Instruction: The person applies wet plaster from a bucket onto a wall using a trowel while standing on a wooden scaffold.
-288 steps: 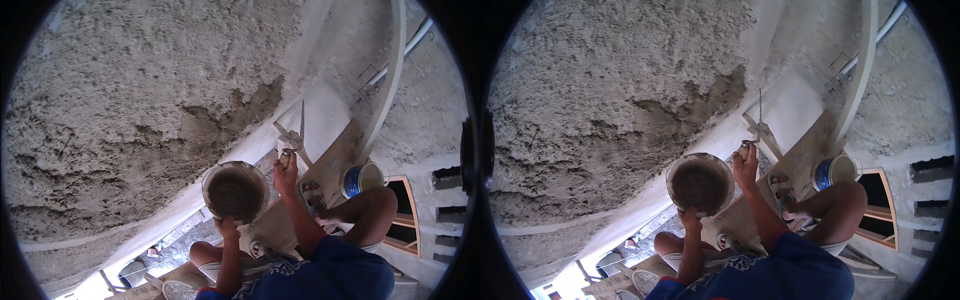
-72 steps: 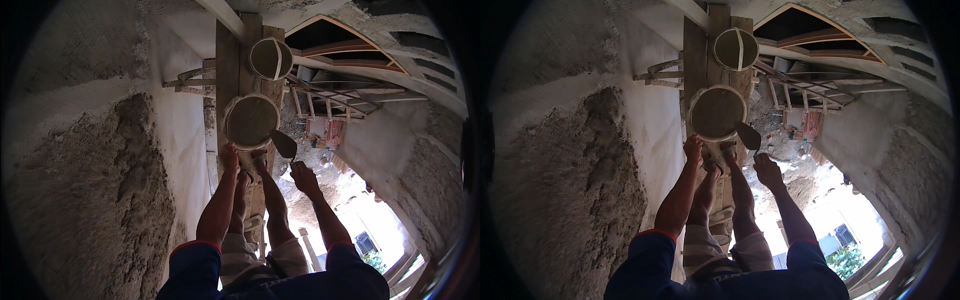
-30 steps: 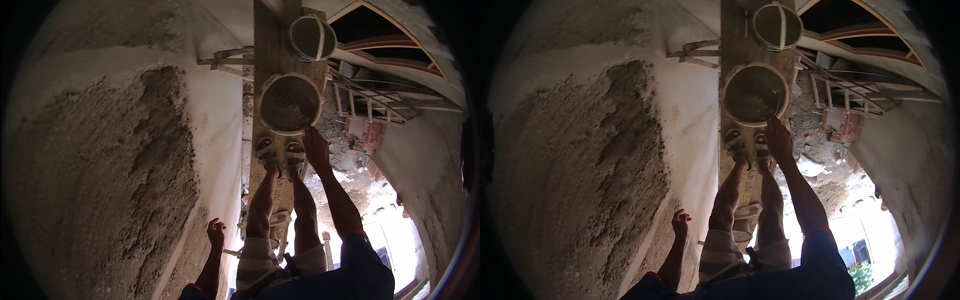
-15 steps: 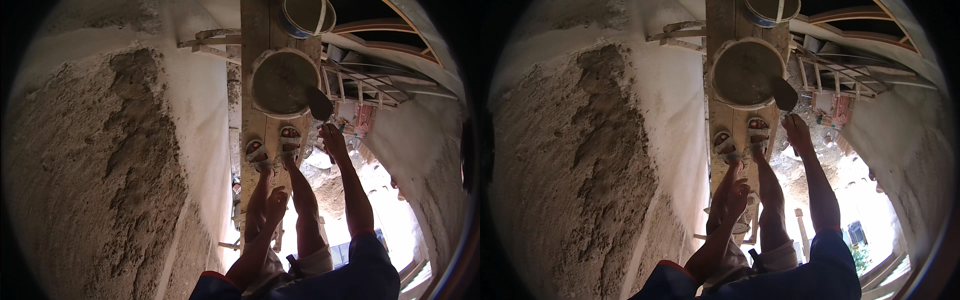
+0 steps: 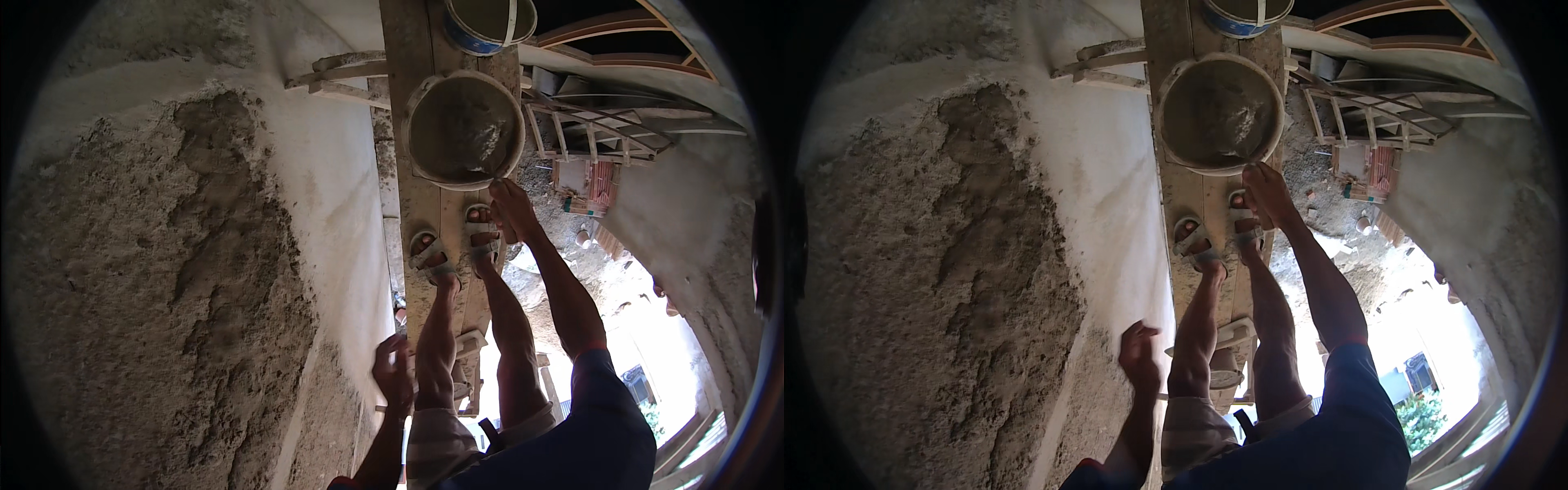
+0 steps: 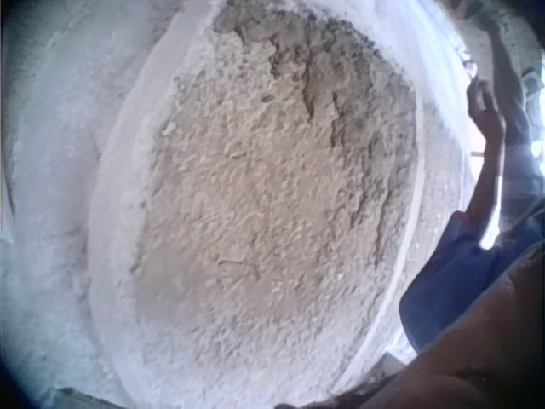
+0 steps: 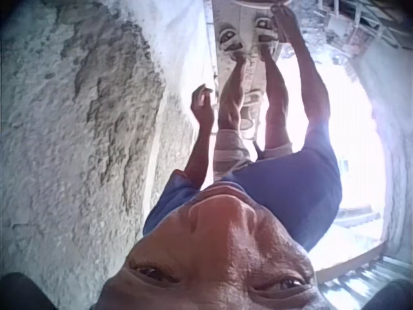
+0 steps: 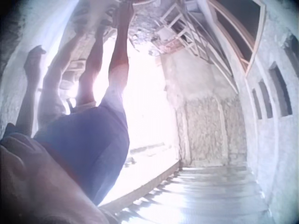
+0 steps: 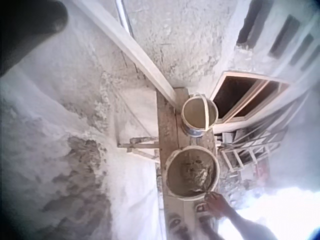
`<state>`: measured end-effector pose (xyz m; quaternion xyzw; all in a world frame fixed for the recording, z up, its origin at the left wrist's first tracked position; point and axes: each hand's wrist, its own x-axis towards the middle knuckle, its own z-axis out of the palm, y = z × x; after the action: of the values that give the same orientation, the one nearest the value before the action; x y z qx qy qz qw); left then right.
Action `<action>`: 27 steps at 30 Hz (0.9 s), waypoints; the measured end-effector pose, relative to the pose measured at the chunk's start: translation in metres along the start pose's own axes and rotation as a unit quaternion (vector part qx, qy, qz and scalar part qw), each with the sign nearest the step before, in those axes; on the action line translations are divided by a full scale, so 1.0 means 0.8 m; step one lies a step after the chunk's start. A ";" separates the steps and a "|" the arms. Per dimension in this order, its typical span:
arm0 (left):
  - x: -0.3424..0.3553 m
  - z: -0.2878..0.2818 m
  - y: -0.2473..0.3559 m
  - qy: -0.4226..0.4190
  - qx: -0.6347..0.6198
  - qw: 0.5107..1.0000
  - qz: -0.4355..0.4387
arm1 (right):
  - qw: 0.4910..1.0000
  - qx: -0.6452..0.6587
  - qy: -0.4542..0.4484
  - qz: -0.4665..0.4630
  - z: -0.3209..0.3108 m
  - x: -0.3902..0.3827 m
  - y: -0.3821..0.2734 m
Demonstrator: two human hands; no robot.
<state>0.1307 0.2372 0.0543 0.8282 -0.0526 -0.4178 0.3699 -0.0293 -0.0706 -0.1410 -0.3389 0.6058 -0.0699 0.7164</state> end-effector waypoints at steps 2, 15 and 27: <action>0.007 -0.087 0.044 0.062 0.195 0.968 0.145 | 1.000 -0.008 0.001 -0.012 -0.007 -0.005 0.020; -0.074 -0.462 0.376 0.376 0.743 0.402 0.381 | 0.979 0.183 0.029 -0.087 0.076 -0.066 -0.023; -0.085 -0.497 0.416 0.433 0.789 0.254 0.354 | 0.949 0.125 0.237 -0.163 0.394 0.010 -0.061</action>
<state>0.4515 0.2500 0.4672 0.6645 -0.4756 0.4251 -0.3892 0.2763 0.0147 -0.1082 -0.3144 0.6808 -0.3396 0.5678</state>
